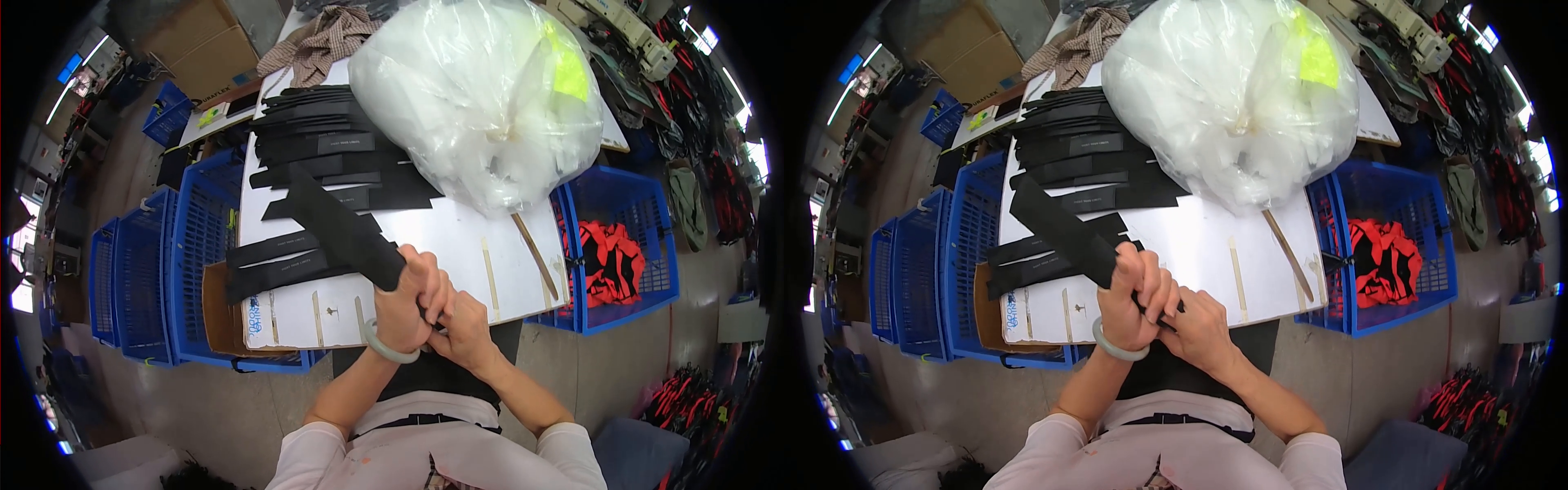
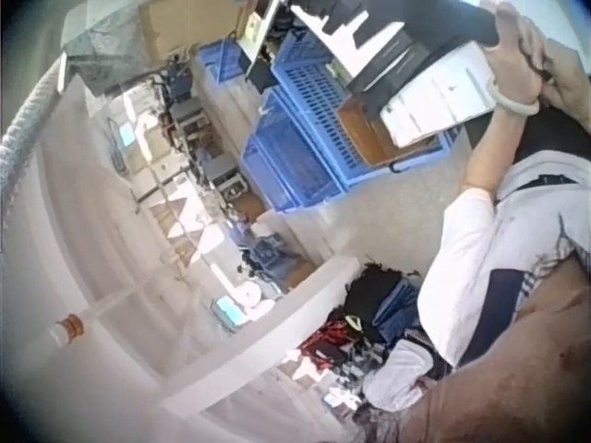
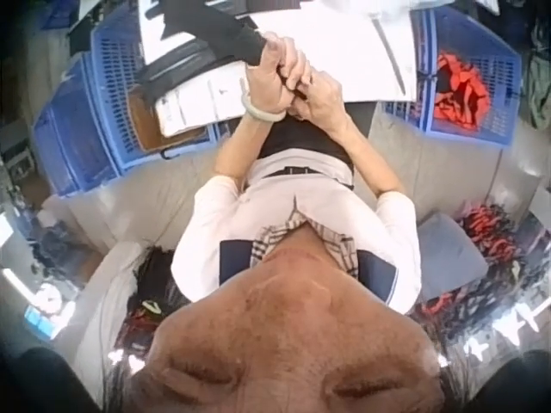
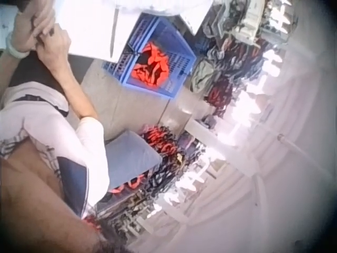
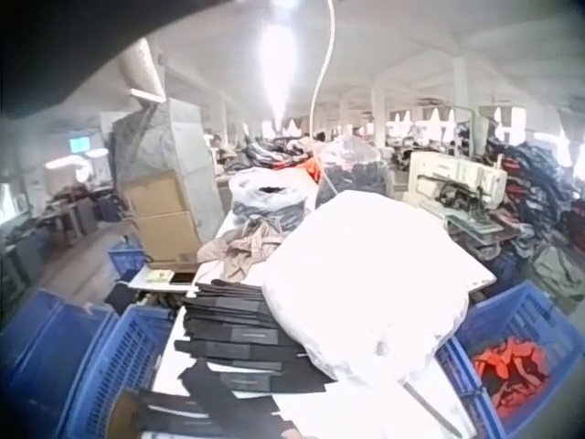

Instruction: Applying white adhesive strips to black fabric straps at a manufacturing workbench.

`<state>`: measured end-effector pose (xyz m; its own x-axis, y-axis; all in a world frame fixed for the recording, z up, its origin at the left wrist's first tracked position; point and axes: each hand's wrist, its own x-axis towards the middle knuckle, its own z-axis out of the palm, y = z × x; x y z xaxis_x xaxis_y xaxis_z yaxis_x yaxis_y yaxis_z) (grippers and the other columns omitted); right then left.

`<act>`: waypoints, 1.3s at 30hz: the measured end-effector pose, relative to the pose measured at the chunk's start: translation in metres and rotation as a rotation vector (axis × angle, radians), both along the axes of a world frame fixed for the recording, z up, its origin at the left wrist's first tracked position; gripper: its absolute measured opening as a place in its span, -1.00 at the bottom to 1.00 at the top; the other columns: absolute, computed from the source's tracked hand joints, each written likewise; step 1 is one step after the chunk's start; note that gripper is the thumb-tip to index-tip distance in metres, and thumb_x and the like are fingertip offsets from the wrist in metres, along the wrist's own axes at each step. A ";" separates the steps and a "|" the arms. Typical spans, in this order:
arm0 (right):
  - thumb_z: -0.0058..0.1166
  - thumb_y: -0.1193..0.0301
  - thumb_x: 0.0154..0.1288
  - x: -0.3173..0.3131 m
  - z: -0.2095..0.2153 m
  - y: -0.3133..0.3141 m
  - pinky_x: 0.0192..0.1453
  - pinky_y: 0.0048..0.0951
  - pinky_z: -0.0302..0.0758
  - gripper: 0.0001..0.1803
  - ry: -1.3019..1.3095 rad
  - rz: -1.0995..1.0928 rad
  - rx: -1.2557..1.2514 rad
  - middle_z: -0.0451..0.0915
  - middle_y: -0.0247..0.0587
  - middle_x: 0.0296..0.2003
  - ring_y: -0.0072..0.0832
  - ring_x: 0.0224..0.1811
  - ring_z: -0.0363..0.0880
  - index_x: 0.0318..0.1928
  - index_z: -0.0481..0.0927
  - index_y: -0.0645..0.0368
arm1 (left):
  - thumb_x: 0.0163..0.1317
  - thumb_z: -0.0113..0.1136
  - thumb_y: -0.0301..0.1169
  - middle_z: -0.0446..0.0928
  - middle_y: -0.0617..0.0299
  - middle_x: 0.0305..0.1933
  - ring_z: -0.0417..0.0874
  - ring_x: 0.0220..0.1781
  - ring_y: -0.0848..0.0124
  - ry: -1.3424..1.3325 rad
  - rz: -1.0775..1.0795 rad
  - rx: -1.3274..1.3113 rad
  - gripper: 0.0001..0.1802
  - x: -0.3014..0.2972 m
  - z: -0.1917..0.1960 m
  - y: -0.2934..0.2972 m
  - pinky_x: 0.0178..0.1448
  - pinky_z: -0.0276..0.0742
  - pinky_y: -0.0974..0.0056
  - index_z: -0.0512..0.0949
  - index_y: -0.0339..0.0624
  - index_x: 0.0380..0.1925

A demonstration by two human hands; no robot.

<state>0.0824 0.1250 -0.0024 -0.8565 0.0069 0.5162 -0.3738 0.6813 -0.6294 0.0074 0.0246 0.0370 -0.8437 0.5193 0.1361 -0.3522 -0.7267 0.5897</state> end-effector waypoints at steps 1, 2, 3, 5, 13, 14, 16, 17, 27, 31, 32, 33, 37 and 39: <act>0.30 0.49 -0.15 -0.001 -0.001 -0.002 -0.42 -0.35 0.38 -0.75 0.013 0.009 0.008 0.47 -0.25 -0.49 -0.29 -0.48 0.50 -0.38 0.55 0.13 | 0.40 0.05 -0.09 0.19 0.32 -0.66 0.21 -0.75 0.53 0.024 -0.003 0.003 -0.57 0.002 0.000 0.000 -0.56 0.39 0.35 0.23 -0.08 -0.55; 0.29 0.52 -0.16 -0.002 -0.003 -0.004 -0.44 -0.34 0.38 -0.76 0.058 -0.017 -0.038 0.46 -0.26 -0.51 -0.28 -0.50 0.49 -0.40 0.52 0.13 | 0.40 0.05 -0.09 0.19 0.32 -0.66 0.21 -0.75 0.53 0.035 0.006 0.011 -0.57 0.005 0.002 0.000 -0.56 0.39 0.35 0.23 -0.08 -0.55; 0.28 0.55 -0.17 -0.002 -0.004 -0.006 -0.46 -0.33 0.37 -0.76 0.101 -0.043 -0.084 0.46 -0.26 -0.53 -0.26 -0.53 0.48 -0.43 0.49 0.13 | 0.38 0.09 -0.13 0.20 0.31 -0.66 0.22 -0.75 0.53 0.074 0.000 -0.007 -0.59 0.009 0.005 0.000 -0.56 0.40 0.35 0.24 -0.10 -0.54; 0.27 0.60 -0.19 -0.001 -0.008 -0.005 -0.48 -0.32 0.37 -0.73 0.111 -0.020 -0.075 0.46 -0.24 -0.56 -0.25 -0.54 0.48 -0.47 0.45 0.12 | 0.36 0.13 -0.17 0.22 0.29 -0.65 0.23 -0.74 0.52 0.117 0.003 -0.019 -0.60 0.015 0.007 0.001 -0.56 0.41 0.35 0.26 -0.12 -0.54; 0.35 0.57 -0.15 0.014 0.007 0.004 -0.21 -0.28 0.54 -0.63 0.020 0.001 -0.183 0.56 -0.02 -0.21 -0.12 -0.24 0.61 -0.21 0.61 0.26 | 0.45 -0.32 0.13 0.29 0.19 -0.58 0.40 -0.58 0.33 -0.122 -0.030 0.089 -0.41 0.005 -0.002 0.000 -0.19 0.51 0.19 0.28 -0.18 -0.46; 0.38 0.57 -0.13 0.019 0.007 0.009 -0.03 -0.27 0.54 -0.48 0.018 -0.020 -0.206 0.51 0.05 -0.10 -0.08 -0.07 0.58 -0.03 0.60 0.28 | 0.45 -0.36 0.15 0.32 0.18 -0.57 0.43 -0.56 0.29 -0.119 0.023 0.028 -0.40 0.002 -0.004 0.001 -0.12 0.51 0.09 0.30 -0.17 -0.44; 0.27 0.59 0.08 0.030 0.014 0.009 0.01 -0.39 0.52 -0.66 -0.144 -0.115 -0.704 0.52 -0.05 -0.08 -0.32 -0.06 0.56 -0.07 0.60 0.27 | 0.45 -0.40 0.17 0.41 0.13 -0.50 0.54 -0.37 0.21 -0.078 0.083 -0.064 -0.38 -0.001 -0.008 0.005 0.14 0.44 -0.09 0.36 -0.18 -0.38; 0.24 0.59 0.16 0.027 0.024 0.007 0.01 -0.43 0.51 -0.72 -0.236 -0.159 -1.075 0.52 -0.07 -0.05 -0.42 -0.06 0.55 -0.08 0.60 0.26 | 0.45 -0.39 0.15 0.47 0.08 -0.43 0.57 -0.22 0.16 -0.021 0.093 -0.104 -0.37 -0.001 -0.012 0.004 0.22 0.40 -0.11 0.39 -0.21 -0.33; 0.31 0.52 -0.02 0.013 0.011 0.069 -0.17 -0.34 0.35 -0.85 0.106 -0.217 0.023 0.58 -0.29 -0.45 -0.39 -0.40 0.53 -0.37 0.65 0.15 | 0.33 0.17 -0.27 0.59 0.08 -0.16 0.60 -0.02 0.29 0.172 -0.056 -0.716 -0.67 0.032 -0.032 -0.026 0.18 0.42 0.27 0.54 -0.36 -0.11; 0.29 0.46 0.02 0.032 -0.029 0.103 -0.03 -0.26 0.32 -0.77 0.124 -0.148 0.407 0.60 -0.36 -0.28 -0.41 -0.23 0.53 -0.23 0.67 0.11 | 0.03 0.37 -0.42 0.51 0.01 0.06 0.47 0.20 0.00 1.247 0.124 -0.924 -0.53 0.060 -0.037 -0.025 0.28 0.35 0.03 0.55 -0.27 -0.01; 0.28 0.43 0.05 0.039 -0.039 0.107 0.03 -0.22 0.31 -0.73 0.096 -0.111 0.488 0.60 -0.36 -0.20 -0.39 -0.14 0.53 -0.17 0.66 0.10 | 0.01 0.39 -0.40 0.41 -0.01 0.19 0.35 0.31 -0.02 1.300 0.081 -1.075 -0.40 0.059 -0.036 -0.018 0.35 0.25 -0.02 0.47 -0.24 0.11; 0.28 0.43 0.05 0.045 -0.040 0.107 0.03 -0.22 0.31 -0.73 0.087 -0.113 0.483 0.60 -0.36 -0.20 -0.39 -0.14 0.53 -0.17 0.66 0.10 | -0.01 0.40 -0.37 0.31 -0.04 0.32 0.23 0.42 -0.04 1.348 0.038 -1.232 -0.27 0.058 -0.037 -0.011 0.42 0.15 -0.08 0.38 -0.21 0.23; 0.28 0.31 0.10 0.071 -0.039 0.109 0.25 -0.14 0.27 -0.61 -0.131 -0.178 0.467 0.55 -0.30 0.08 -0.31 0.17 0.44 0.00 0.63 0.03 | -0.01 0.40 -0.31 0.16 -0.05 0.44 0.07 0.51 -0.03 1.541 -0.040 -1.420 -0.13 0.052 -0.071 -0.012 0.50 0.00 -0.09 0.25 -0.16 0.34; 0.28 0.27 0.11 0.080 -0.036 0.110 0.28 -0.14 0.25 -0.56 -0.158 -0.202 0.506 0.50 -0.31 0.14 -0.34 0.22 0.40 0.05 0.60 -0.01 | 0.01 0.38 -0.31 0.16 0.01 0.45 0.07 0.52 0.01 1.506 -0.023 -1.385 -0.18 0.046 -0.072 -0.011 0.50 -0.02 -0.10 0.29 -0.12 0.33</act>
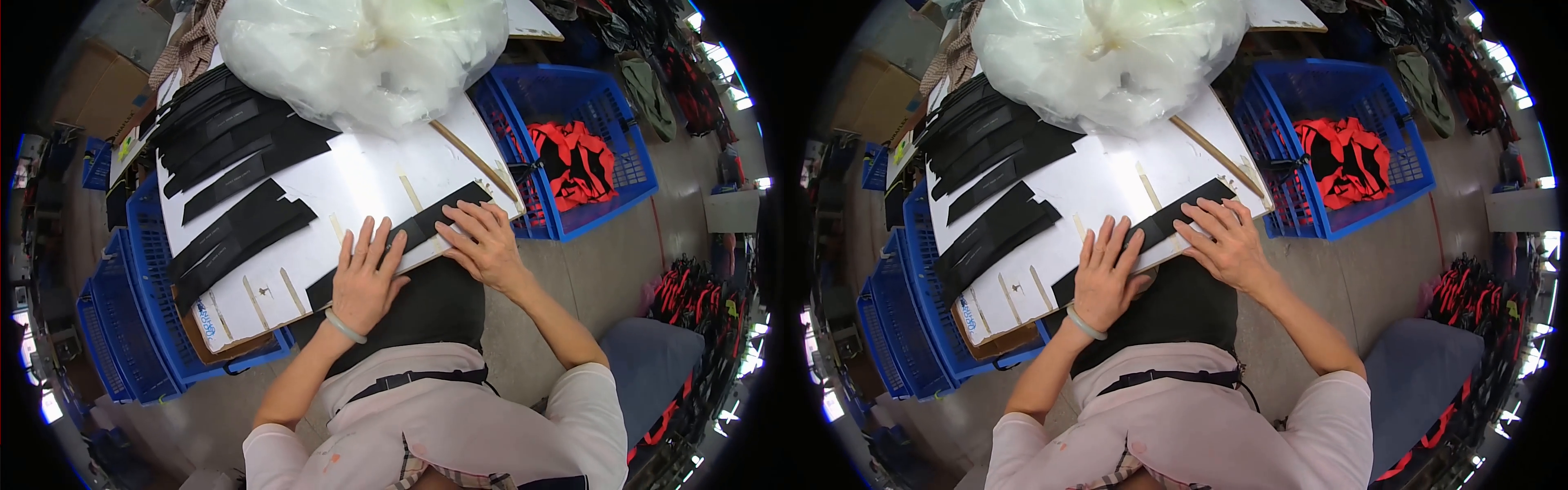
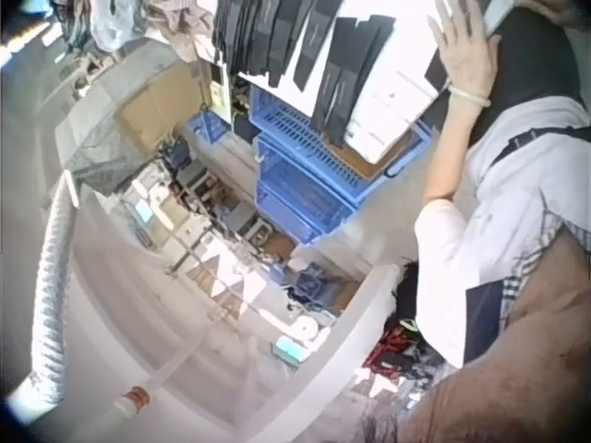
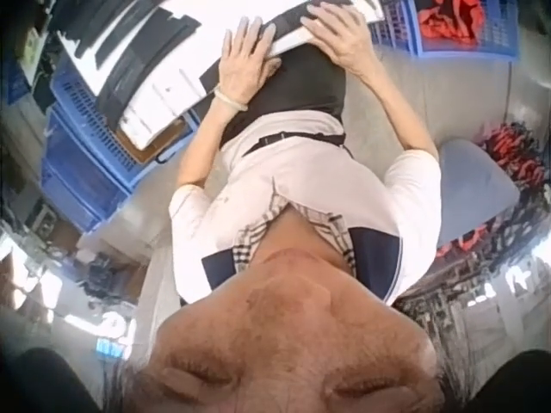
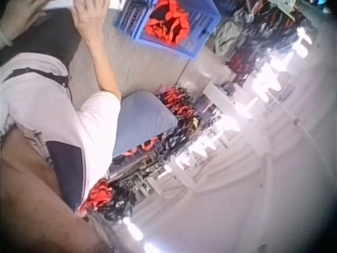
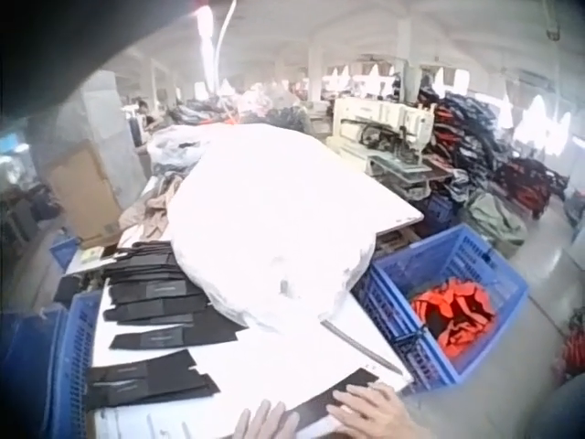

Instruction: Applying white adhesive strips to black fabric straps at a manufacturing workbench.

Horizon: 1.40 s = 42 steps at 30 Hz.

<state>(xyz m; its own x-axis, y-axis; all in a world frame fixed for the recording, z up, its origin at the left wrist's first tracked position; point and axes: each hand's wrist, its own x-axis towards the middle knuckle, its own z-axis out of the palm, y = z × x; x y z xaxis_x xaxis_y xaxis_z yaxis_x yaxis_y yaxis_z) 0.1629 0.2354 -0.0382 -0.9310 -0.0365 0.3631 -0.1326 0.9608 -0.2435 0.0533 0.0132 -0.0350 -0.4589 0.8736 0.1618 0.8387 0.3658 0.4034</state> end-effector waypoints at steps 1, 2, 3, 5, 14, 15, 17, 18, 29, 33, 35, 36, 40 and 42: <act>0.28 0.26 0.11 0.005 -0.001 0.000 0.31 -0.14 0.23 -0.51 -0.020 -0.009 0.003 0.47 -0.31 0.18 -0.35 0.25 0.37 0.11 0.57 -0.03 | 0.02 0.37 -0.31 0.17 0.03 0.46 0.08 0.52 0.01 0.007 0.007 -0.009 -0.19 -0.003 0.002 0.001 0.50 -0.02 -0.10 0.30 -0.11 0.32; 0.28 0.26 0.11 0.009 -0.003 -0.001 0.31 -0.14 0.23 -0.51 -0.028 -0.014 -0.002 0.47 -0.31 0.18 -0.35 0.25 0.37 0.11 0.57 -0.03 | 0.02 0.37 -0.31 0.17 0.05 0.46 0.09 0.51 0.02 0.015 0.013 -0.018 -0.20 -0.005 0.003 0.002 0.51 -0.02 -0.10 0.31 -0.11 0.32; 0.28 0.25 0.12 0.010 -0.004 -0.003 0.31 -0.13 0.22 -0.50 -0.020 -0.030 0.006 0.47 -0.31 0.18 -0.35 0.26 0.37 0.11 0.56 -0.04 | -0.01 0.40 -0.29 0.18 0.04 0.45 0.07 0.52 0.04 0.031 0.009 -0.009 -0.24 -0.005 0.001 0.004 0.50 -0.02 -0.12 0.37 -0.14 0.26; 0.27 0.25 0.12 0.012 -0.009 -0.005 0.31 -0.13 0.21 -0.50 -0.015 -0.050 0.010 0.47 -0.32 0.19 -0.35 0.26 0.37 0.12 0.56 -0.05 | 0.00 0.40 -0.30 0.18 0.04 0.45 0.06 0.53 0.05 0.021 0.009 -0.002 -0.22 0.000 0.000 0.009 0.51 -0.04 -0.11 0.35 -0.15 0.27; 0.23 0.33 0.16 0.021 -0.029 -0.009 0.32 -0.13 0.17 -0.51 0.099 -0.120 -0.003 0.47 -0.31 0.19 -0.36 0.26 0.37 0.15 0.55 -0.08 | -0.02 0.39 -0.40 0.10 -0.03 0.48 0.05 0.53 0.04 0.075 0.016 -0.051 -0.11 0.023 -0.003 0.024 0.52 -0.08 -0.11 0.20 -0.30 0.34; 0.23 0.34 0.16 0.021 -0.029 -0.010 0.32 -0.13 0.17 -0.52 0.105 -0.129 -0.002 0.47 -0.31 0.19 -0.36 0.26 0.37 0.15 0.56 -0.08 | -0.03 0.38 -0.41 0.09 -0.04 0.48 0.05 0.53 0.03 0.088 0.018 -0.052 -0.10 0.023 -0.003 0.024 0.52 -0.08 -0.11 0.19 -0.31 0.34; 0.22 0.36 0.17 0.021 -0.031 -0.011 0.32 -0.12 0.17 -0.53 0.111 -0.138 -0.001 0.47 -0.31 0.19 -0.36 0.26 0.37 0.14 0.56 -0.09 | -0.03 0.38 -0.42 0.09 -0.05 0.48 0.05 0.53 0.03 0.055 0.030 -0.041 -0.11 0.027 -0.005 0.027 0.52 -0.09 -0.12 0.19 -0.32 0.34; 0.21 0.37 0.18 0.021 -0.034 -0.011 0.33 -0.12 0.16 -0.54 0.117 -0.141 -0.009 0.47 -0.31 0.19 -0.36 0.26 0.37 0.14 0.56 -0.08 | -0.03 0.37 -0.43 0.08 -0.07 0.48 0.04 0.54 0.03 0.023 0.044 -0.027 -0.11 0.030 -0.007 0.029 0.52 -0.09 -0.12 0.19 -0.33 0.34; 0.16 0.48 0.12 0.018 -0.033 -0.015 0.35 -0.14 0.13 -0.55 0.132 -0.150 -0.012 0.50 -0.24 0.17 -0.32 0.26 0.39 0.09 0.62 -0.03 | 0.04 0.25 -0.46 0.17 -0.06 0.44 0.10 0.52 0.04 0.223 0.111 0.015 -0.21 0.030 -0.027 0.030 0.52 -0.03 -0.08 0.21 -0.36 0.32; 0.13 0.51 0.13 0.020 -0.035 -0.016 0.35 -0.16 0.14 -0.56 0.137 -0.160 -0.010 0.50 -0.23 0.17 -0.32 0.26 0.39 0.07 0.63 -0.03 | 0.13 0.13 -0.48 0.21 -0.03 0.43 0.14 0.51 0.07 0.217 0.113 0.066 -0.35 0.032 -0.025 0.032 0.51 0.02 -0.05 0.30 -0.26 0.29; 0.13 0.51 0.13 0.019 -0.036 -0.017 0.36 -0.16 0.14 -0.56 0.135 -0.145 -0.004 0.50 -0.23 0.16 -0.31 0.27 0.39 0.07 0.63 -0.02 | 0.19 0.04 -0.48 0.23 -0.05 0.41 0.16 0.50 0.05 0.217 0.124 0.097 -0.44 0.034 -0.025 0.032 0.50 0.02 -0.08 0.38 -0.18 0.25; 0.13 0.51 0.14 0.019 -0.036 -0.017 0.36 -0.16 0.14 -0.56 0.133 -0.151 0.005 0.50 -0.23 0.16 -0.31 0.27 0.39 0.07 0.63 -0.02 | 0.19 0.04 -0.48 0.23 -0.05 0.41 0.16 0.50 0.05 0.217 0.138 0.096 -0.44 0.035 -0.024 0.033 0.50 0.02 -0.08 0.38 -0.18 0.25; 0.13 0.51 0.16 0.019 -0.036 -0.016 0.36 -0.17 0.14 -0.58 0.144 -0.151 0.018 0.51 -0.22 0.16 -0.31 0.27 0.39 0.07 0.63 -0.02 | 0.19 0.01 -0.48 0.24 -0.11 0.39 0.16 0.49 -0.02 0.185 0.179 0.118 -0.47 0.039 -0.027 0.036 0.48 0.03 -0.12 0.39 -0.22 0.23; 0.12 0.51 0.17 0.019 -0.036 -0.016 0.37 -0.16 0.14 -0.58 0.141 -0.140 0.021 0.51 -0.21 0.16 -0.30 0.27 0.38 0.08 0.62 -0.02 | 0.18 0.01 -0.50 0.24 -0.11 0.39 0.17 0.49 -0.01 0.191 0.167 0.156 -0.47 0.038 -0.029 0.035 0.49 0.03 -0.12 0.40 -0.22 0.22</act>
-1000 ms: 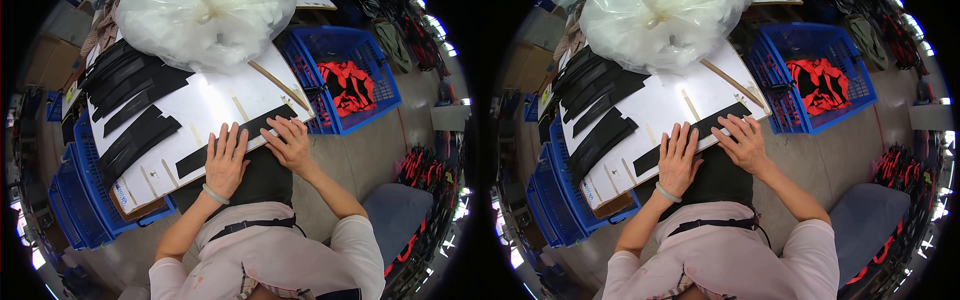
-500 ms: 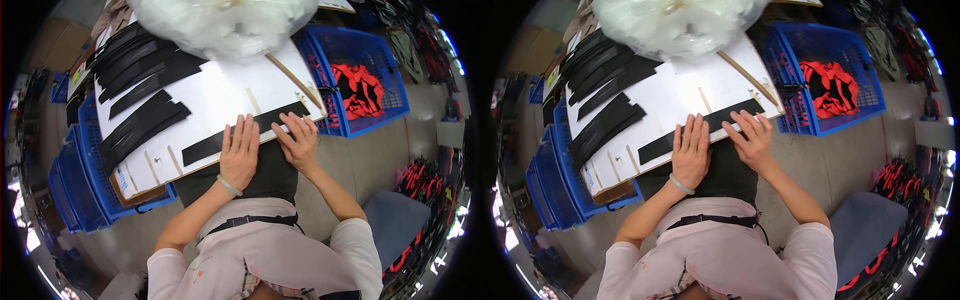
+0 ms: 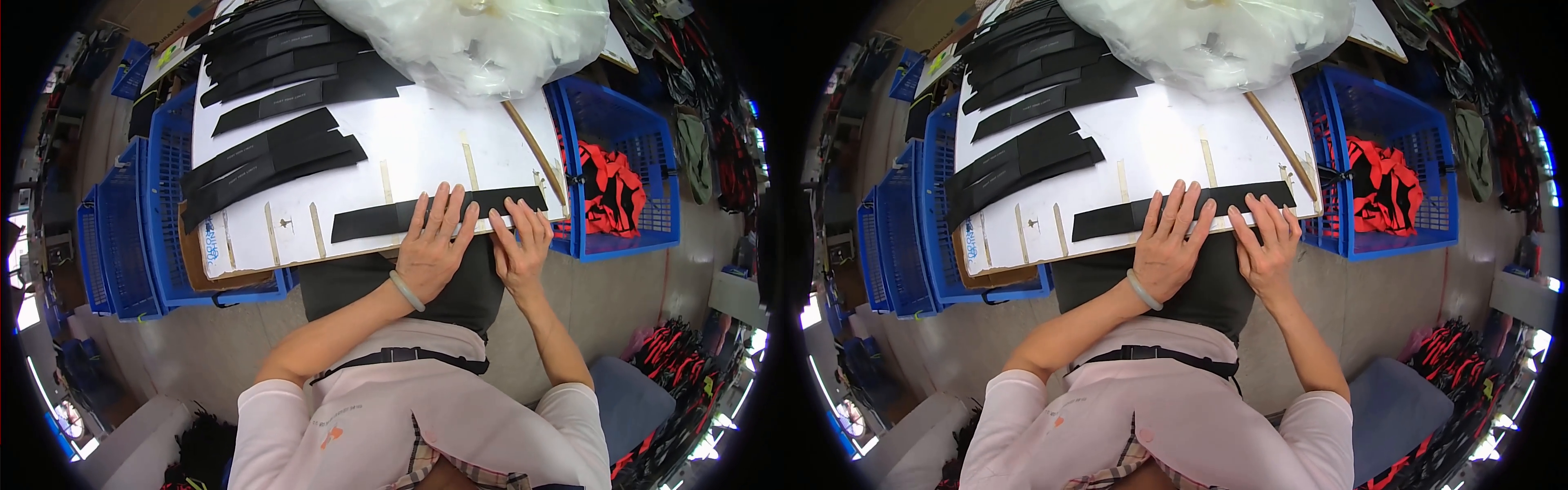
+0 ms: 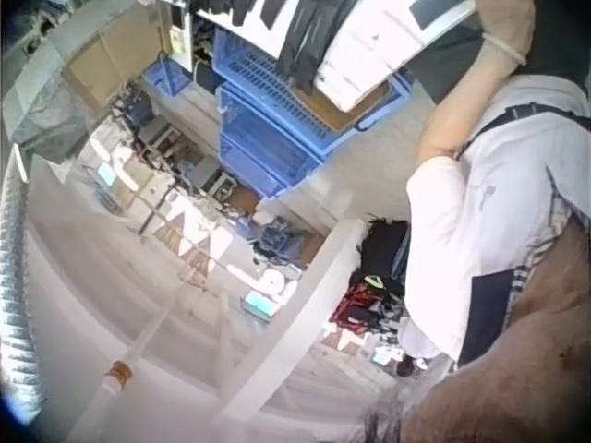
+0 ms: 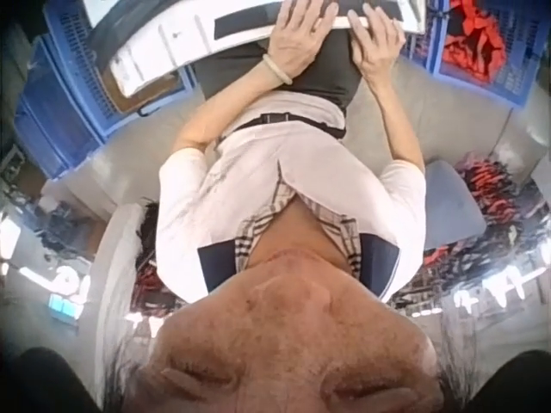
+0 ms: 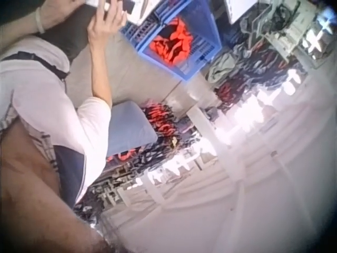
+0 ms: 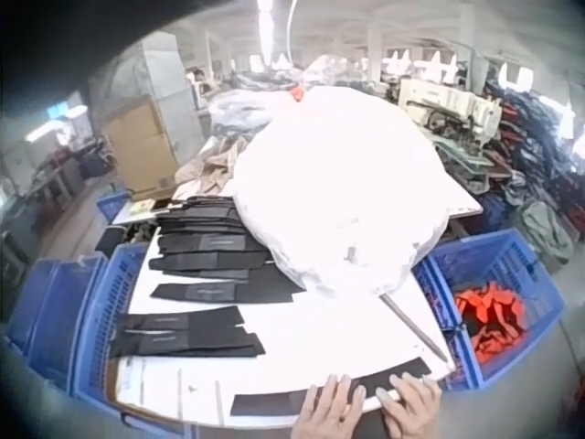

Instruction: Applying white adhesive strips to black fabric straps at a manufacturing workbench.

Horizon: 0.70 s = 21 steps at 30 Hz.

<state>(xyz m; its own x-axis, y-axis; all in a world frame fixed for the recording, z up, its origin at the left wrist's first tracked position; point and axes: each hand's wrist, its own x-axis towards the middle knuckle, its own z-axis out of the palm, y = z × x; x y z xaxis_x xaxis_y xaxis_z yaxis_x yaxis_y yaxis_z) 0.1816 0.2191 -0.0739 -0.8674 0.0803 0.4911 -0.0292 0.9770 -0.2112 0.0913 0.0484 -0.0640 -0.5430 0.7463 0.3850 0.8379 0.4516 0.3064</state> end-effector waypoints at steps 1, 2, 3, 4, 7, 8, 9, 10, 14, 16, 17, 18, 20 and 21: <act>0.12 0.51 0.17 0.000 0.000 0.000 0.37 -0.16 0.13 -0.58 -0.004 0.001 -0.003 0.51 -0.22 0.16 -0.30 0.27 0.38 0.09 0.62 -0.02 | 0.18 0.01 -0.50 0.24 -0.11 0.39 0.17 0.49 -0.01 -0.002 0.004 0.002 -0.47 0.000 0.000 0.000 0.49 0.03 -0.12 0.40 -0.22 0.22; 0.12 0.51 0.18 0.000 0.001 0.000 0.38 -0.15 0.13 -0.57 -0.009 0.002 -0.006 0.51 -0.22 0.17 -0.30 0.28 0.38 0.09 0.61 -0.03 | 0.21 0.00 -0.46 0.24 -0.13 0.39 0.18 0.47 -0.03 0.017 0.003 -0.012 -0.49 0.000 0.001 -0.001 0.48 0.05 -0.12 0.40 -0.24 0.21; 0.12 0.51 0.18 0.000 0.001 0.000 0.38 -0.15 0.13 -0.57 -0.009 0.003 -0.003 0.51 -0.22 0.17 -0.30 0.28 0.38 0.09 0.61 -0.03 | 0.24 -0.01 -0.43 0.23 -0.15 0.38 0.20 0.46 -0.04 0.037 0.000 -0.025 -0.51 -0.001 0.002 -0.001 0.47 0.08 -0.12 0.40 -0.26 0.20; 0.13 0.51 0.18 0.001 0.001 0.000 0.38 -0.15 0.13 -0.57 -0.016 -0.002 -0.005 0.50 -0.23 0.17 -0.30 0.28 0.37 0.10 0.61 -0.03 | 0.24 -0.01 -0.43 0.23 -0.15 0.38 0.20 0.46 -0.04 0.037 0.000 -0.023 -0.51 -0.001 0.002 -0.001 0.47 0.08 -0.12 0.40 -0.26 0.20; 0.13 0.51 0.18 0.002 0.001 -0.001 0.39 -0.14 0.12 -0.56 -0.026 -0.011 -0.010 0.50 -0.23 0.17 -0.30 0.29 0.36 0.11 0.61 -0.04 | 0.24 -0.02 -0.42 0.24 -0.15 0.37 0.20 0.46 -0.04 0.022 -0.005 -0.037 -0.51 0.000 0.003 -0.001 0.47 0.09 -0.12 0.40 -0.25 0.21; 0.14 0.52 0.17 0.002 0.001 -0.001 0.40 -0.14 0.12 -0.55 -0.029 -0.014 -0.016 0.50 -0.24 0.17 -0.30 0.29 0.36 0.11 0.60 -0.04 | 0.24 -0.02 -0.42 0.24 -0.15 0.37 0.20 0.46 -0.04 0.023 -0.002 -0.037 -0.50 0.000 0.003 -0.001 0.47 0.09 -0.12 0.40 -0.26 0.20; 0.14 0.52 0.17 0.001 0.001 -0.002 0.40 -0.14 0.12 -0.55 -0.029 -0.014 -0.015 0.50 -0.24 0.17 -0.30 0.29 0.36 0.11 0.60 -0.04 | 0.24 -0.02 -0.42 0.24 -0.15 0.37 0.20 0.46 -0.05 0.024 0.002 -0.037 -0.50 0.000 0.003 -0.001 0.47 0.09 -0.12 0.39 -0.26 0.20; 0.15 0.52 0.15 0.001 0.002 -0.002 0.38 -0.14 0.13 -0.56 -0.021 -0.016 -0.014 0.51 -0.24 0.16 -0.29 0.28 0.37 0.09 0.62 -0.02 | 0.24 -0.02 -0.42 0.24 -0.15 0.37 0.20 0.46 -0.05 0.023 0.003 -0.036 -0.50 0.000 0.003 -0.001 0.47 0.09 -0.12 0.39 -0.26 0.20; 0.18 0.54 0.08 -0.008 0.022 -0.005 0.30 -0.15 0.21 -0.64 -0.025 -0.030 -0.154 0.56 -0.24 0.06 -0.28 0.17 0.44 -0.04 0.67 0.05 | 0.17 0.01 -0.48 0.22 -0.12 0.40 0.14 0.49 -0.02 -0.005 -0.003 -0.034 -0.45 -0.002 0.001 -0.001 0.49 0.01 -0.12 0.39 -0.23 0.23; 0.20 0.55 0.05 -0.022 0.037 -0.005 0.25 -0.18 0.25 -0.66 -0.017 0.043 -0.262 0.58 -0.25 0.00 -0.29 0.11 0.47 -0.09 0.67 0.08 | 0.17 0.01 -0.48 0.21 -0.12 0.41 0.13 0.50 -0.02 -0.008 -0.008 -0.051 -0.46 0.000 0.003 -0.002 0.50 0.00 -0.12 0.39 -0.24 0.22; 0.21 0.55 0.02 -0.033 0.043 -0.007 0.20 -0.21 0.28 -0.68 -0.009 0.114 -0.371 0.60 -0.25 -0.05 -0.29 0.05 0.50 -0.13 0.67 0.11 | 0.19 0.00 -0.47 0.21 -0.12 0.41 0.13 0.50 -0.01 -0.011 -0.008 -0.069 -0.45 0.000 0.004 -0.004 0.50 -0.01 -0.11 0.37 -0.23 0.24; 0.24 0.53 0.00 -0.048 0.053 -0.014 0.17 -0.23 0.30 -0.69 -0.033 0.201 -0.434 0.61 -0.25 -0.12 -0.30 0.00 0.52 -0.15 0.67 0.13 | 0.21 -0.01 -0.46 0.20 -0.11 0.41 0.13 0.50 -0.01 -0.014 -0.015 -0.077 -0.45 -0.002 0.007 -0.004 0.51 -0.01 -0.09 0.35 -0.23 0.26; 0.29 0.48 -0.03 -0.085 0.061 -0.044 0.13 -0.28 0.32 -0.71 -0.099 0.395 -0.511 0.61 -0.23 -0.23 -0.29 -0.08 0.53 -0.19 0.67 0.15 | 0.24 -0.04 -0.43 0.21 -0.10 0.41 0.15 0.49 0.00 -0.151 -0.003 -0.033 -0.45 0.003 -0.005 -0.007 0.51 -0.02 -0.08 0.32 -0.21 0.28; 0.32 0.44 -0.03 -0.102 0.061 -0.060 0.12 -0.30 0.31 -0.72 -0.144 0.496 -0.518 0.60 -0.21 -0.27 -0.28 -0.11 0.52 -0.21 0.67 0.15 | 0.27 -0.06 -0.41 0.21 -0.09 0.40 0.17 0.48 0.01 -0.294 0.005 0.017 -0.46 0.004 -0.010 -0.008 0.51 -0.02 -0.06 0.30 -0.20 0.29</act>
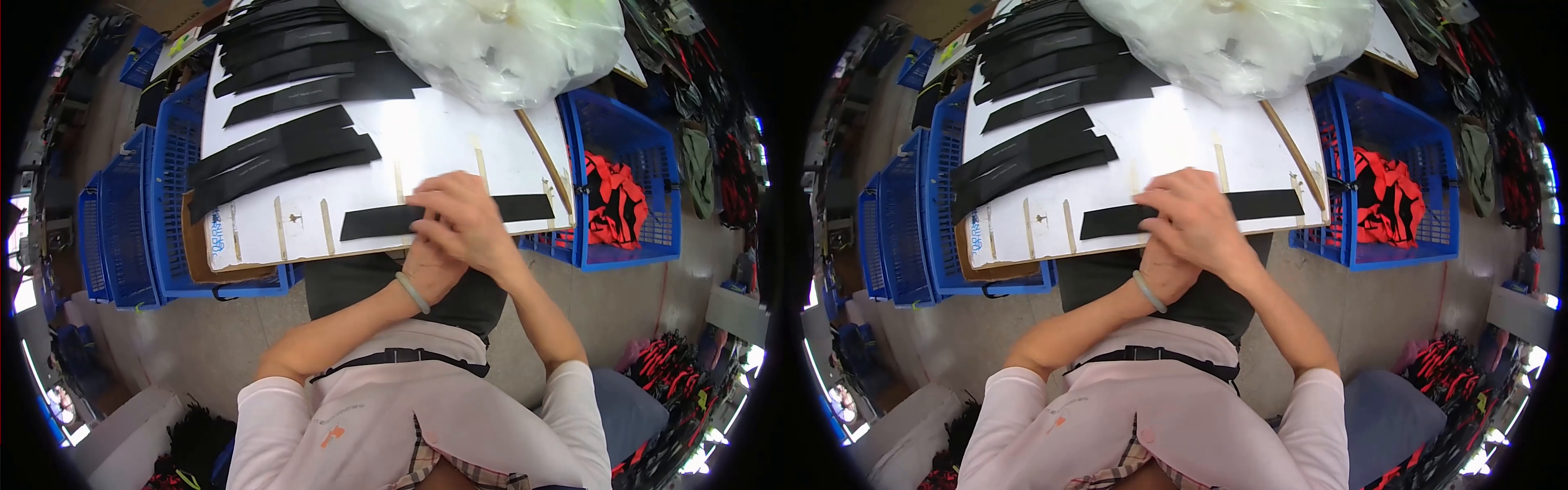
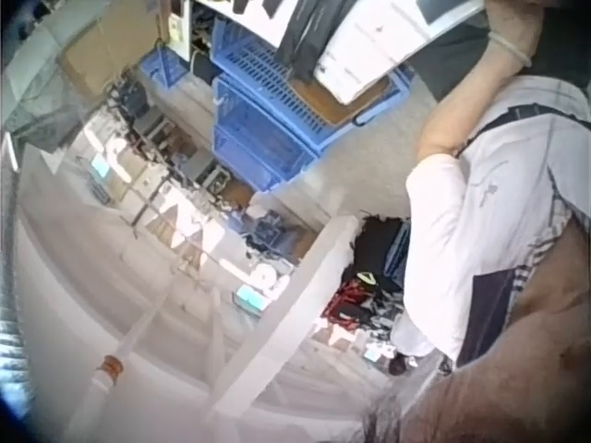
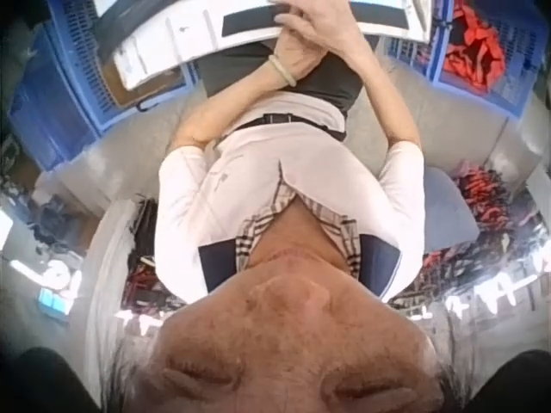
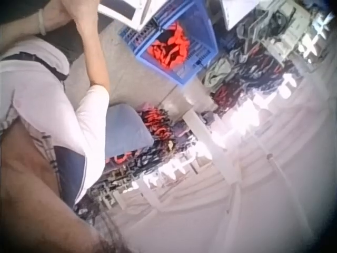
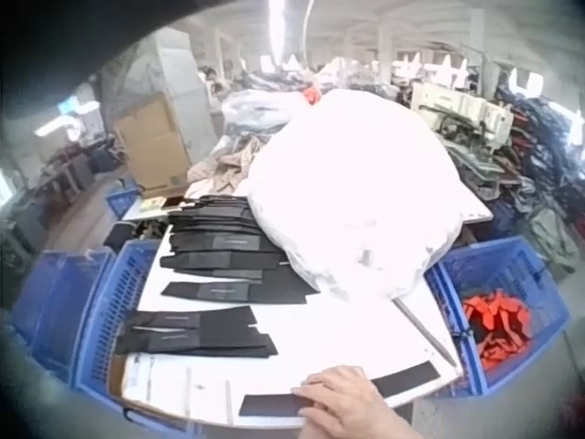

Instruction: Applying white adhesive strips to black fabric straps at a manufacturing workbench.

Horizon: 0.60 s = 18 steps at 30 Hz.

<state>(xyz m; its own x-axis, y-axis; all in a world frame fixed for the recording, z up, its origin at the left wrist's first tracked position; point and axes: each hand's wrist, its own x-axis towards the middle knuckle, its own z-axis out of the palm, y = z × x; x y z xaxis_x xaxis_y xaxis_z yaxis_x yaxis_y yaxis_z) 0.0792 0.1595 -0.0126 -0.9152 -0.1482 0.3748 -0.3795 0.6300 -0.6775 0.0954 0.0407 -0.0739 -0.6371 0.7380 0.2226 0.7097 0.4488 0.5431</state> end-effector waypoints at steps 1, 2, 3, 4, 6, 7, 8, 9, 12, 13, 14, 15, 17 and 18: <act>0.32 0.44 -0.03 -0.012 -0.002 -0.011 0.12 -0.30 0.31 -0.72 0.004 0.003 -0.001 0.60 -0.21 -0.27 -0.28 -0.11 0.52 -0.21 0.67 0.15 | 0.27 -0.06 -0.41 0.21 -0.09 0.40 0.17 0.48 0.01 0.004 0.003 -0.001 -0.46 0.000 0.003 0.004 0.51 -0.02 -0.06 0.30 -0.20 0.29; 0.33 0.42 -0.04 -0.021 -0.008 -0.022 0.08 -0.31 0.31 -0.75 -0.043 0.055 0.098 0.58 -0.24 -0.34 -0.30 -0.17 0.50 -0.27 0.66 0.15 | 0.30 -0.09 -0.38 0.22 -0.08 0.40 0.19 0.47 0.02 0.127 0.008 -0.053 -0.46 0.000 0.005 0.008 0.50 0.01 -0.04 0.28 -0.18 0.31; 0.35 0.41 -0.06 -0.029 -0.014 -0.030 0.05 -0.32 0.30 -0.77 -0.088 0.112 0.194 0.55 -0.26 -0.41 -0.33 -0.23 0.48 -0.33 0.65 0.14 | 0.33 -0.11 -0.34 0.23 -0.07 0.40 0.20 0.46 0.03 0.252 0.017 -0.108 -0.46 0.000 0.007 0.010 0.50 0.03 -0.03 0.25 -0.17 0.32; 0.35 0.41 -0.06 -0.035 -0.020 -0.036 0.05 -0.32 0.30 -0.77 -0.085 0.120 0.192 0.55 -0.26 -0.41 -0.33 -0.23 0.48 -0.33 0.65 0.14 | 0.33 -0.14 -0.31 0.21 -0.10 0.40 0.20 0.45 0.00 0.243 0.011 -0.078 -0.47 -0.001 0.005 0.012 0.48 0.07 -0.07 0.26 -0.17 0.31; 0.36 0.38 -0.09 -0.043 -0.028 -0.044 -0.02 -0.36 0.26 -0.80 -0.149 0.192 0.243 0.51 -0.32 -0.49 -0.36 -0.32 0.44 -0.41 0.62 0.12 | 0.33 -0.14 -0.31 0.20 -0.12 0.41 0.19 0.45 -0.03 0.242 -0.014 -0.112 -0.46 -0.002 0.006 0.012 0.47 0.07 -0.10 0.26 -0.17 0.31; 0.36 0.38 -0.09 -0.046 -0.029 -0.045 -0.02 -0.36 0.26 -0.80 -0.154 0.199 0.244 0.51 -0.32 -0.49 -0.36 -0.32 0.44 -0.41 0.62 0.12 | 0.32 -0.14 -0.30 0.19 -0.14 0.41 0.18 0.45 -0.05 0.240 -0.048 -0.142 -0.46 -0.003 0.007 0.011 0.46 0.08 -0.13 0.26 -0.17 0.31; 0.36 0.40 -0.12 -0.048 -0.030 -0.046 -0.07 -0.36 0.26 -0.82 -0.151 0.182 0.180 0.53 -0.33 -0.53 -0.38 -0.34 0.45 -0.51 0.59 0.14 | 0.32 -0.14 -0.30 0.19 -0.14 0.41 0.18 0.45 -0.05 0.233 -0.044 -0.139 -0.46 -0.003 0.006 0.011 0.46 0.08 -0.13 0.26 -0.17 0.31; 0.36 0.41 -0.14 -0.050 -0.031 -0.049 -0.11 -0.35 0.25 -0.81 -0.147 0.168 0.113 0.55 -0.33 -0.57 -0.40 -0.36 0.46 -0.60 0.56 0.15 | 0.31 -0.14 -0.29 0.16 -0.16 0.42 0.17 0.46 -0.08 0.236 -0.052 -0.136 -0.45 -0.004 0.005 0.010 0.46 0.05 -0.16 0.25 -0.18 0.31; 0.37 0.40 -0.16 -0.052 -0.036 -0.055 -0.11 -0.35 0.21 -0.80 -0.168 0.131 0.009 0.53 -0.35 -0.62 -0.42 -0.39 0.44 -0.64 0.57 0.14 | 0.30 -0.13 -0.27 0.11 -0.19 0.44 0.13 0.47 -0.11 0.242 -0.074 -0.139 -0.42 -0.006 0.001 0.007 0.47 0.01 -0.20 0.21 -0.19 0.32; 0.37 0.40 -0.16 -0.052 -0.036 -0.057 -0.11 -0.35 0.21 -0.80 -0.174 0.131 0.014 0.53 -0.35 -0.62 -0.42 -0.39 0.44 -0.64 0.57 0.14 | 0.30 -0.12 -0.26 0.07 -0.20 0.46 0.11 0.48 -0.12 0.254 -0.091 -0.148 -0.40 -0.006 0.001 0.007 0.47 -0.01 -0.20 0.18 -0.20 0.34; 0.37 0.39 -0.15 -0.053 -0.037 -0.059 -0.09 -0.37 0.19 -0.81 -0.188 0.115 0.022 0.53 -0.38 -0.60 -0.44 -0.40 0.42 -0.61 0.58 0.13 | 0.30 -0.12 -0.26 0.07 -0.20 0.46 0.11 0.48 -0.12 0.250 -0.090 -0.142 -0.40 -0.007 0.001 0.007 0.47 -0.01 -0.20 0.18 -0.20 0.34; 0.37 0.37 -0.15 -0.052 -0.038 -0.062 -0.06 -0.38 0.17 -0.82 -0.203 0.099 0.028 0.53 -0.41 -0.59 -0.46 -0.40 0.40 -0.59 0.60 0.12 | 0.29 -0.11 -0.25 0.05 -0.22 0.47 0.08 0.49 -0.14 0.234 -0.100 -0.113 -0.38 -0.008 0.000 0.006 0.48 -0.03 -0.22 0.16 -0.21 0.34; 0.38 0.37 -0.15 -0.051 -0.035 -0.064 -0.07 -0.39 0.16 -0.82 -0.196 0.074 0.026 0.53 -0.42 -0.59 -0.47 -0.41 0.39 -0.59 0.60 0.11 | 0.29 -0.10 -0.24 0.03 -0.23 0.47 0.05 0.51 -0.16 0.218 -0.109 -0.082 -0.36 -0.008 -0.001 0.005 0.48 -0.06 -0.23 0.15 -0.23 0.35; 0.38 0.36 -0.15 -0.050 -0.034 -0.066 -0.07 -0.40 0.15 -0.82 -0.183 0.051 0.018 0.53 -0.43 -0.59 -0.48 -0.43 0.38 -0.60 0.60 0.11 | 0.31 -0.14 -0.23 0.05 -0.23 0.47 0.04 0.51 -0.14 0.247 -0.102 -0.083 -0.38 -0.007 -0.001 0.005 0.50 -0.05 -0.21 0.15 -0.25 0.34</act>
